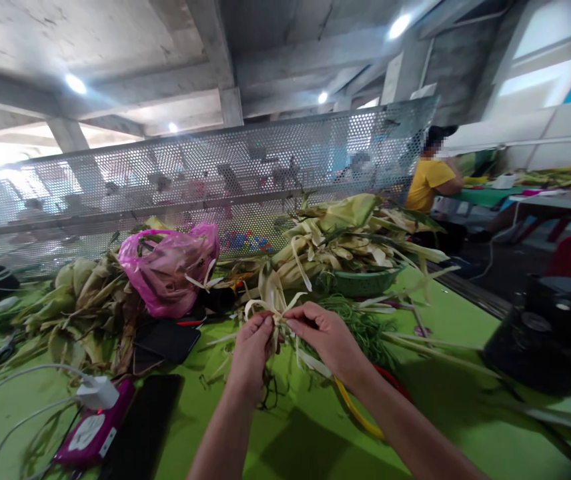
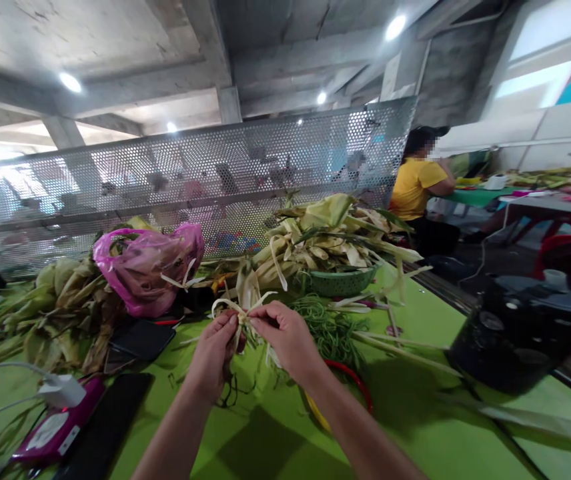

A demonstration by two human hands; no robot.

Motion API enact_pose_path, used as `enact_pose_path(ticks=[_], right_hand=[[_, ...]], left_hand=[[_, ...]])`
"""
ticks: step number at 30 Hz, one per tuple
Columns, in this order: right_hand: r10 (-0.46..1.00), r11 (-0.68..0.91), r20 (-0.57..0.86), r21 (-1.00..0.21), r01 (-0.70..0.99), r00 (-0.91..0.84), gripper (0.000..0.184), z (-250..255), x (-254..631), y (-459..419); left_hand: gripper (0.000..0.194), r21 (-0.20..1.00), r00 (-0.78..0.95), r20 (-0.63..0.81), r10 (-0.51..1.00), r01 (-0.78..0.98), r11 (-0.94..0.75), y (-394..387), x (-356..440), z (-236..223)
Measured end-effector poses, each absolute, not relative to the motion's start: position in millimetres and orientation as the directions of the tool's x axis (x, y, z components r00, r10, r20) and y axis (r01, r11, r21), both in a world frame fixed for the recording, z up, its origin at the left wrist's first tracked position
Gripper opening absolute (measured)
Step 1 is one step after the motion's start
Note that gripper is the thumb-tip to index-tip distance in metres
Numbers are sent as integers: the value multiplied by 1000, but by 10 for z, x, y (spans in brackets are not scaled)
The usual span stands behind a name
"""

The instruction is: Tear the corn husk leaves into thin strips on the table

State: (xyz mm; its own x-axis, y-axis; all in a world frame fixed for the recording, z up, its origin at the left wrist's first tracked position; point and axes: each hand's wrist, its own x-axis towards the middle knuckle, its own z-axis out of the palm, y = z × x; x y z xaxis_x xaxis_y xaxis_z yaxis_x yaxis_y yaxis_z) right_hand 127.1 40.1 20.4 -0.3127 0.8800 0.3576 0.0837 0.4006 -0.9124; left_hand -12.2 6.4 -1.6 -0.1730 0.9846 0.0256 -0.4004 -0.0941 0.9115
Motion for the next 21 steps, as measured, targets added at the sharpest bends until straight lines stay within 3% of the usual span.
enact_pose_path(ticks=[7,10,13,17,21], right_hand=[[830,540,479,-818,197,-284,10,138,1276,438],[814,571,507,-789,227,-284,9,124,1267,426],[877,455,402,-871,186,-264,11,124,1256,421],[927,214,203,-977,0,-316,27,138,1242,434],[941,190,206,-978,-84,-268,27,148,1230,433]], left_hand=[[29,969,-117,204,972,-119,-217,86,-190,19],[25,967,-107,222,969,-104,-233,92,-182,20],[21,961,-125,218,968,-143,-235,80,-165,25],[24,958,-104,199,975,-188,-216,56,-152,37],[25,968,-97,136,986,-197,-153,66,-133,9]])
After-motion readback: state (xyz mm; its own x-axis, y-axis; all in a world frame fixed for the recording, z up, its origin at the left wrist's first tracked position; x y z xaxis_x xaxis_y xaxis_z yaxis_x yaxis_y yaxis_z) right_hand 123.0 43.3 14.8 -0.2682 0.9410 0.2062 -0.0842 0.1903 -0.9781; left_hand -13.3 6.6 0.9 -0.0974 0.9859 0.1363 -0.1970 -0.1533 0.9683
